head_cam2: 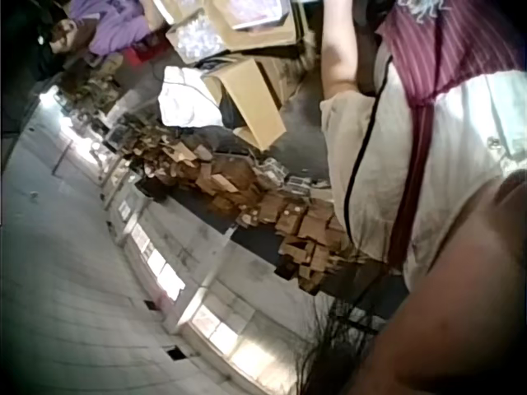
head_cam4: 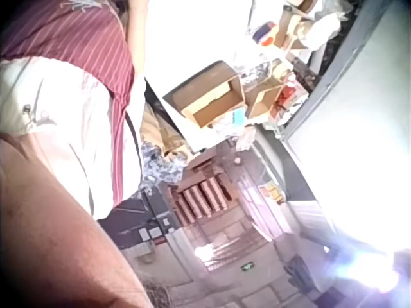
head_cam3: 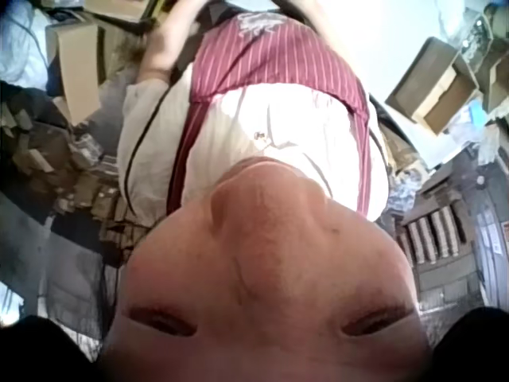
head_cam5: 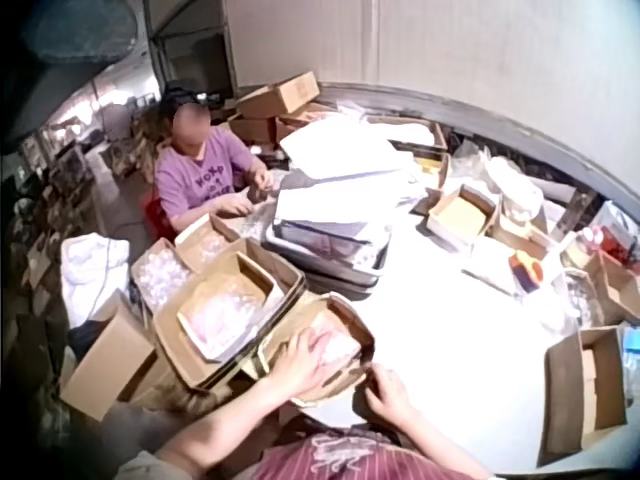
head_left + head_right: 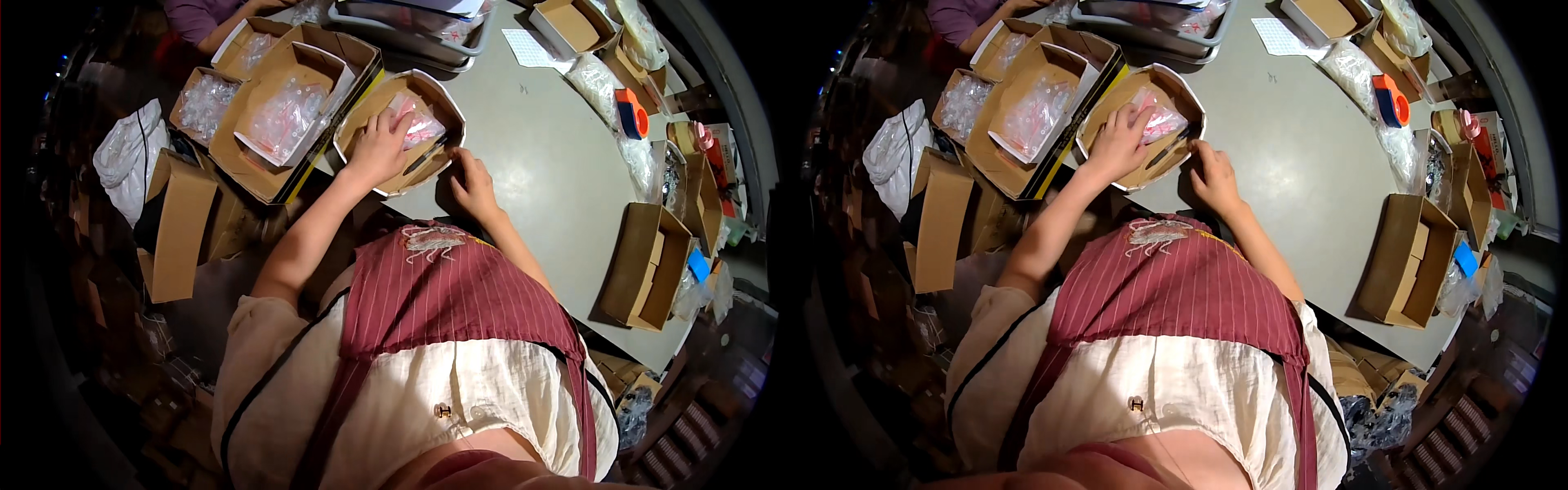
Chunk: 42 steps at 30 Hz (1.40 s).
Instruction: The person places a packaged food item into a bubble wrap sleeve, then puts it into a plastic bag. They then move to a table and organize several small boxes and bags of items, checking a sheet of paper.
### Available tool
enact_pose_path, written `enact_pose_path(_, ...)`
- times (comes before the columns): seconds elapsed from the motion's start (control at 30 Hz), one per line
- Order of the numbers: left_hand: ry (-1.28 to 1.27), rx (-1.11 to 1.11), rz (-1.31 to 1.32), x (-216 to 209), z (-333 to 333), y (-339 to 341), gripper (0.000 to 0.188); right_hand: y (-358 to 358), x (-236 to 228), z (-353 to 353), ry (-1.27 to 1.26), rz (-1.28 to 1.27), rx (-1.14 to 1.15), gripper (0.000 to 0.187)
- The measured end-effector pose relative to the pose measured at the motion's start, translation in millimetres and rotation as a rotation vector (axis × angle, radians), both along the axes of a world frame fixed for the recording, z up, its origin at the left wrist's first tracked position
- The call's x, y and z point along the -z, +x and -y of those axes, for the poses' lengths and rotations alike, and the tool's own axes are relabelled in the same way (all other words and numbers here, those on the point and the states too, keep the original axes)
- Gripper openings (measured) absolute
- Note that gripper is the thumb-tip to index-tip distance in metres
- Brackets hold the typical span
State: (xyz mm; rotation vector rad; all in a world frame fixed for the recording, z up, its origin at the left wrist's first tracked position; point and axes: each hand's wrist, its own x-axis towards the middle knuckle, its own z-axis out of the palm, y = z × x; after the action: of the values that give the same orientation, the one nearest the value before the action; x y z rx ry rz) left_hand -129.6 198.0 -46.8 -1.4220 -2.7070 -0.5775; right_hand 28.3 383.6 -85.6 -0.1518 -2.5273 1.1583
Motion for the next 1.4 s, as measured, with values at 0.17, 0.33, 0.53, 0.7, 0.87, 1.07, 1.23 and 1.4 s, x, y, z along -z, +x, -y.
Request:
enact_pose_path(0.17,0.008,0.053,0.166,-11,-2,8,0.069,24,-12,-4,0.012,0.019,-0.054,0.043)
enact_pose_path(0.33,0.049,0.177,0.257,-16,-8,23,0.068,49,-19,-9,-0.114,0.121,-0.093,0.040)
enact_pose_path(0.53,0.270,0.218,0.133,-30,-2,7,0.060,50,-38,-16,-0.519,0.143,-0.033,0.051)
enact_pose_path(0.7,0.485,-0.081,-0.073,-69,27,-45,0.045,22,-52,-13,-0.226,0.034,-0.095,0.074)
enact_pose_path(0.87,0.512,-0.473,-0.072,-34,77,-81,0.043,8,-44,-3,-0.031,0.105,-0.112,0.069)
enact_pose_path(1.07,0.344,-0.615,0.061,-11,113,-72,0.039,10,-45,-1,0.011,0.120,-0.126,0.044)
enact_pose_path(1.23,0.218,-0.697,-0.185,-31,133,-71,0.044,-5,-46,-1,0.054,0.066,-0.147,0.041)
enact_pose_path(1.4,0.006,-1.016,-0.111,-58,157,-58,0.061,-33,-49,7,0.134,0.090,-0.131,0.041)
